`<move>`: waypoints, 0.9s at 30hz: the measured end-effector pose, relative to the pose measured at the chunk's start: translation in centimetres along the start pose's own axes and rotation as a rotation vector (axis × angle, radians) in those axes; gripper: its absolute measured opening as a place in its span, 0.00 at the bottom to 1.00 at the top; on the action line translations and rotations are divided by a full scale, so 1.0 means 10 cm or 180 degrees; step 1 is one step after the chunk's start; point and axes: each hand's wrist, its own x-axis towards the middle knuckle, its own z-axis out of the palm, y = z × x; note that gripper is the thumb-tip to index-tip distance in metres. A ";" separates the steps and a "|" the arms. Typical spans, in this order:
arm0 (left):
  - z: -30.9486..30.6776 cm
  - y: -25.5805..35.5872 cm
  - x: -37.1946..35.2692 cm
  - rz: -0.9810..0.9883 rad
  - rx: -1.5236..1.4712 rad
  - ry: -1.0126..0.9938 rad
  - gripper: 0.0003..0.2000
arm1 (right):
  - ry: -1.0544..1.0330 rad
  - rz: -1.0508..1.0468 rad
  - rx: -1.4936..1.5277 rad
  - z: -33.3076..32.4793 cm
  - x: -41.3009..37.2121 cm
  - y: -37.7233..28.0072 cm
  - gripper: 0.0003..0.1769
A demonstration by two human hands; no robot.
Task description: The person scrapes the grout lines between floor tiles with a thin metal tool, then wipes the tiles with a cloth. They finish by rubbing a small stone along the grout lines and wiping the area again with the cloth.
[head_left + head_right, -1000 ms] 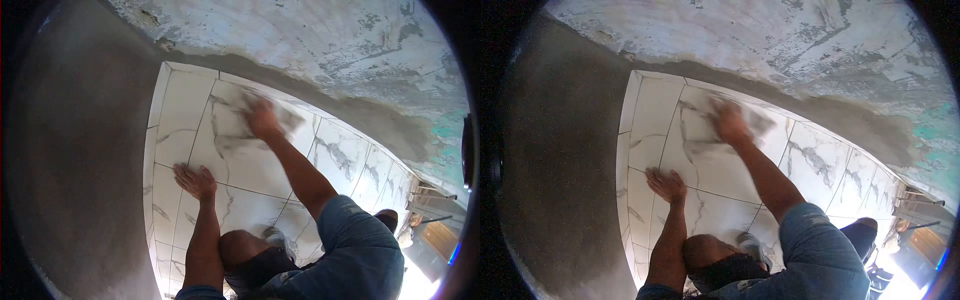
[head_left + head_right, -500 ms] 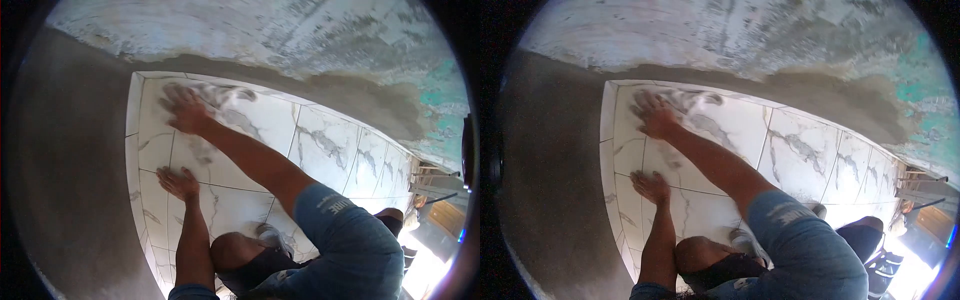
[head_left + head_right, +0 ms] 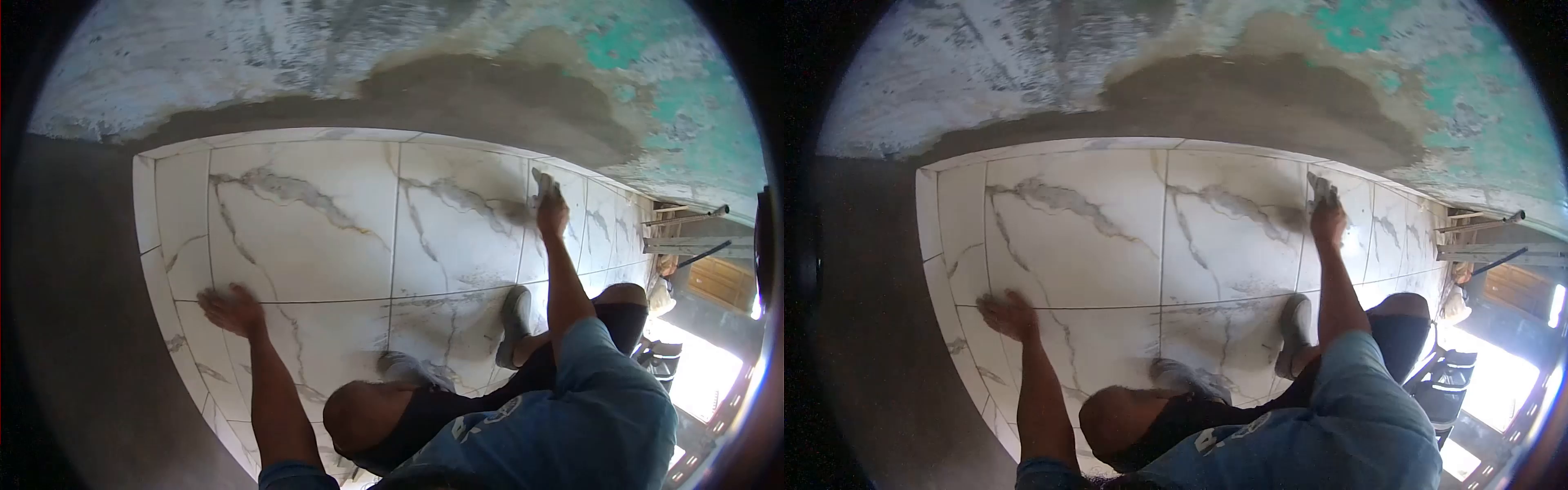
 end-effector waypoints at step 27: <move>-1.21 -0.13 -1.66 0.0070 -0.1874 0.0322 0.29 | 0.0078 0.0749 0.0092 1.07 0.41 2.26 0.25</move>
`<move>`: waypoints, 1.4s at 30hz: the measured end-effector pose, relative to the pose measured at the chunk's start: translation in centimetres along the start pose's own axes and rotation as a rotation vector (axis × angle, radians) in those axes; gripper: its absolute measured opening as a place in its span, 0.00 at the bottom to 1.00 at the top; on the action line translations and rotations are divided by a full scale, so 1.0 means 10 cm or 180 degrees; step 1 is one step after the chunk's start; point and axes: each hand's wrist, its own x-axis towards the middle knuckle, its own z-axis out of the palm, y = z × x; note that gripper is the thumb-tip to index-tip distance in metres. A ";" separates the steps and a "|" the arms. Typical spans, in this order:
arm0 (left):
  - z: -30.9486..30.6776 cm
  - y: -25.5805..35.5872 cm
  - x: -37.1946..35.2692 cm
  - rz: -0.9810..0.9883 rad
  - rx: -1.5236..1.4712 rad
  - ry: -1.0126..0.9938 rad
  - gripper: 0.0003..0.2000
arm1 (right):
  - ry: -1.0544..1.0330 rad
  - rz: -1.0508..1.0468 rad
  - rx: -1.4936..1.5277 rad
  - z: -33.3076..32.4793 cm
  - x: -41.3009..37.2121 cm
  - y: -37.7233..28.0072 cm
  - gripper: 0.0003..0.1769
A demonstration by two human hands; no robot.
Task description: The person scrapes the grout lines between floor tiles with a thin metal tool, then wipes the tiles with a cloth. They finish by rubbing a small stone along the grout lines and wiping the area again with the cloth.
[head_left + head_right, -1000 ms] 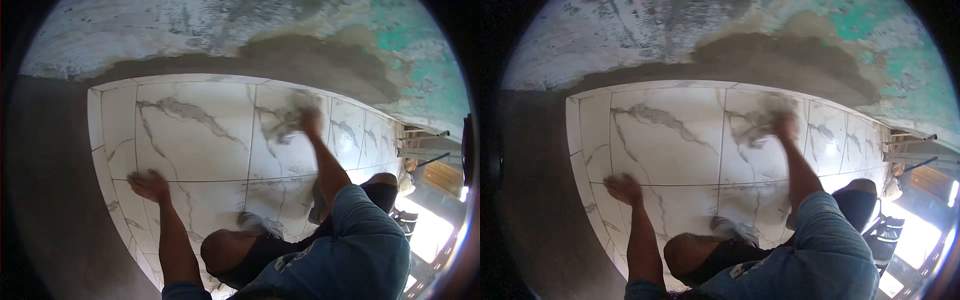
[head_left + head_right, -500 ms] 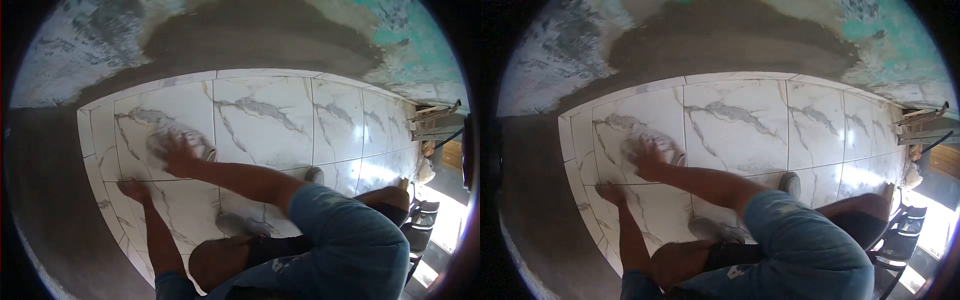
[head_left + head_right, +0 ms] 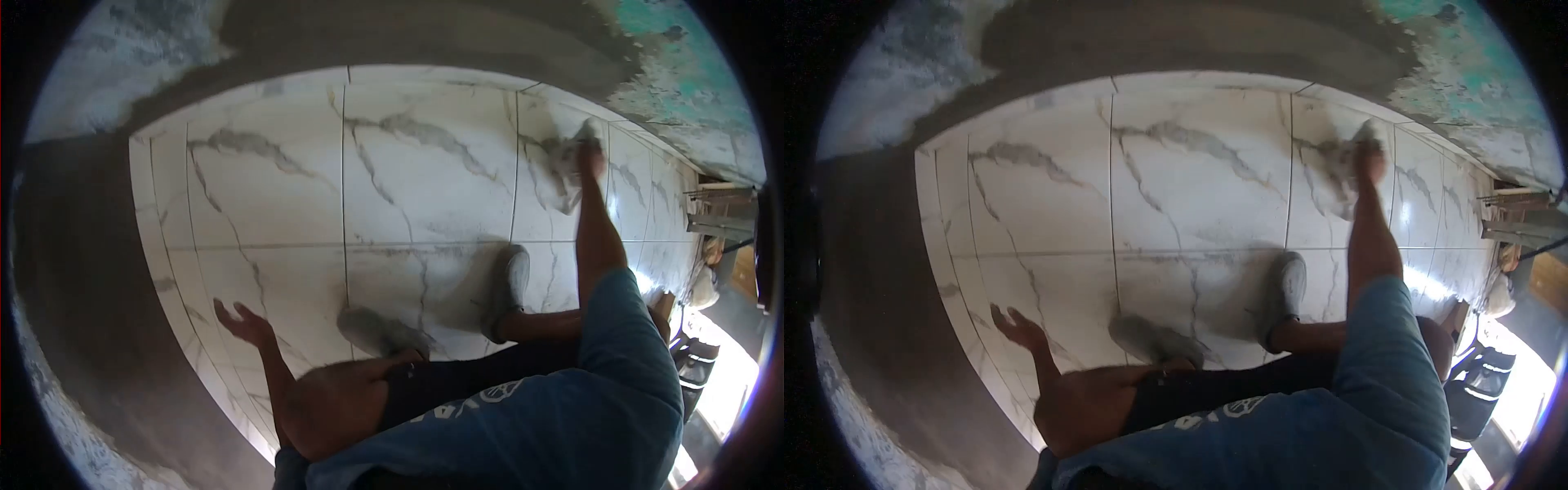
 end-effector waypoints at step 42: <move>1.27 1.56 0.04 0.1527 0.0029 -0.1913 0.15 | -0.1302 -0.3309 0.1633 -1.13 -2.78 -4.62 0.31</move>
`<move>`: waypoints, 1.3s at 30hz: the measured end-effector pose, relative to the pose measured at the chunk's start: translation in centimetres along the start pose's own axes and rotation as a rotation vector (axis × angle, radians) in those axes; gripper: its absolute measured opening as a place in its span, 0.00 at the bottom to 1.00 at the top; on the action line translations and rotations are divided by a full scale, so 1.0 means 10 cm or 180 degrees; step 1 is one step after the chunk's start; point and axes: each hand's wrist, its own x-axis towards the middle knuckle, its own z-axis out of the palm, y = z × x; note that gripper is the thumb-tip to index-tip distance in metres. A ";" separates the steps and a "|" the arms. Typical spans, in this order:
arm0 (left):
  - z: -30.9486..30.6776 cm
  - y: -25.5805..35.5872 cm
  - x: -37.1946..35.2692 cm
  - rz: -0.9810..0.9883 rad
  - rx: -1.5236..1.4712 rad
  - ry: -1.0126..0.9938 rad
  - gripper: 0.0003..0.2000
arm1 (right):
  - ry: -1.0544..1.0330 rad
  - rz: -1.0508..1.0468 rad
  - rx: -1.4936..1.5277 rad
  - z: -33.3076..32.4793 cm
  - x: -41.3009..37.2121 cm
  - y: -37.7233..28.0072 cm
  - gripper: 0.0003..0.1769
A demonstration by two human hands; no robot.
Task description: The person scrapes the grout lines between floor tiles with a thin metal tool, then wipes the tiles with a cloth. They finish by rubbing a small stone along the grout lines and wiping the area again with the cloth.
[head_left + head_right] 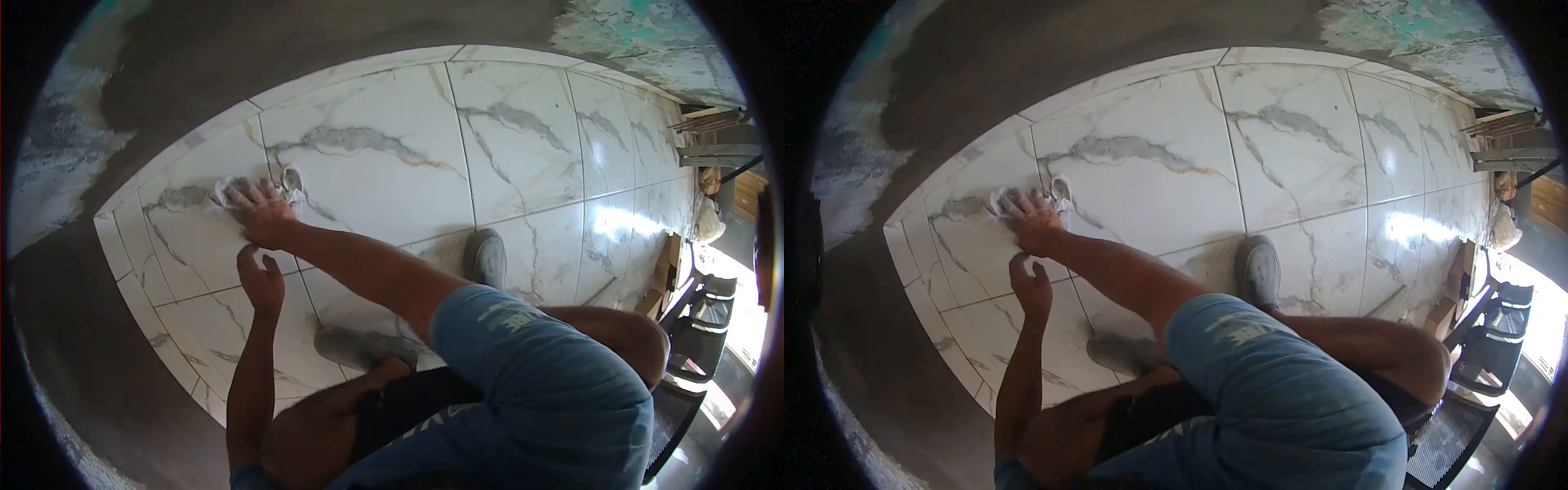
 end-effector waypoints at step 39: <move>0.27 -0.24 0.45 0.1287 0.0801 -0.0676 0.29 | -0.0513 0.0315 -0.1463 -0.61 0.29 1.42 0.31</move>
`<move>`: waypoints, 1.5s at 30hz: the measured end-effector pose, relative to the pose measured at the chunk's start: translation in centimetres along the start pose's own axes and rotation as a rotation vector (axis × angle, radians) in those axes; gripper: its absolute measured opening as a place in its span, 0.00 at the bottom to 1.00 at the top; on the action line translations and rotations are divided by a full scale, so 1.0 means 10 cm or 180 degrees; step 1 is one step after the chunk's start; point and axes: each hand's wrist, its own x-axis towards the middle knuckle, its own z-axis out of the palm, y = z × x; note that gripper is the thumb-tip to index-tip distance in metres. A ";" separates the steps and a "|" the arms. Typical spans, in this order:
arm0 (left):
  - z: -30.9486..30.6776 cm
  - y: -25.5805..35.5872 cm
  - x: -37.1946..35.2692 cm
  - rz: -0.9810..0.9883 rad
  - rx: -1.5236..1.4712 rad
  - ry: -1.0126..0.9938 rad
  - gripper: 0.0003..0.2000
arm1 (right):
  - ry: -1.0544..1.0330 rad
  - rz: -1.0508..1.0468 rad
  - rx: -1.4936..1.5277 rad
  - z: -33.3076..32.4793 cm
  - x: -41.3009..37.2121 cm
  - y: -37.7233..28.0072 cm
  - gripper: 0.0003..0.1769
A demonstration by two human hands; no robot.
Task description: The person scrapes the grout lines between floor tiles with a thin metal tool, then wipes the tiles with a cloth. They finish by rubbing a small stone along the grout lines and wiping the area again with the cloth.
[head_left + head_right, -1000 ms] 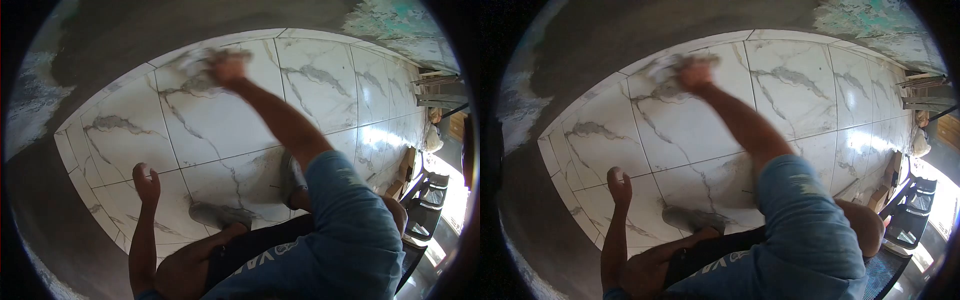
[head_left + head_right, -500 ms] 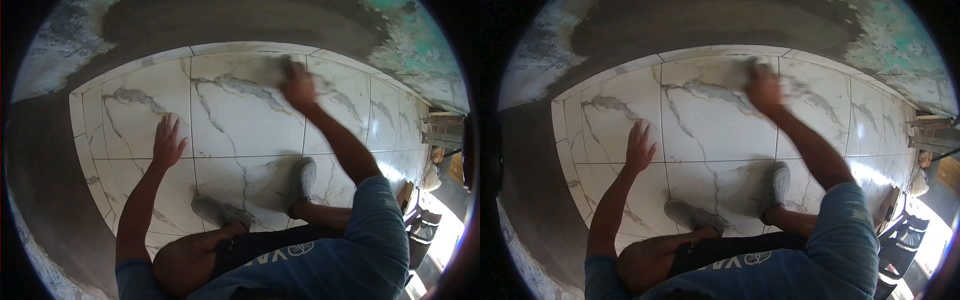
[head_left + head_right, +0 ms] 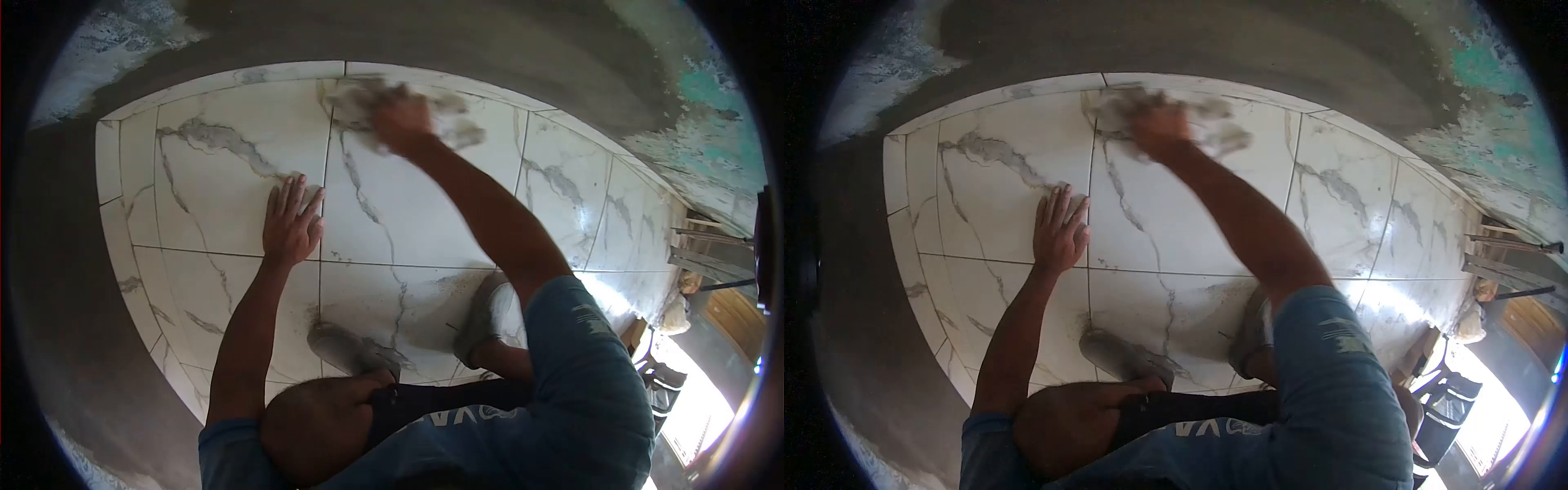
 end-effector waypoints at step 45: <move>0.01 1.63 -5.45 -0.6494 -0.0125 0.0714 0.10 | -0.0550 -0.0295 -0.1033 0.71 -2.76 3.33 0.26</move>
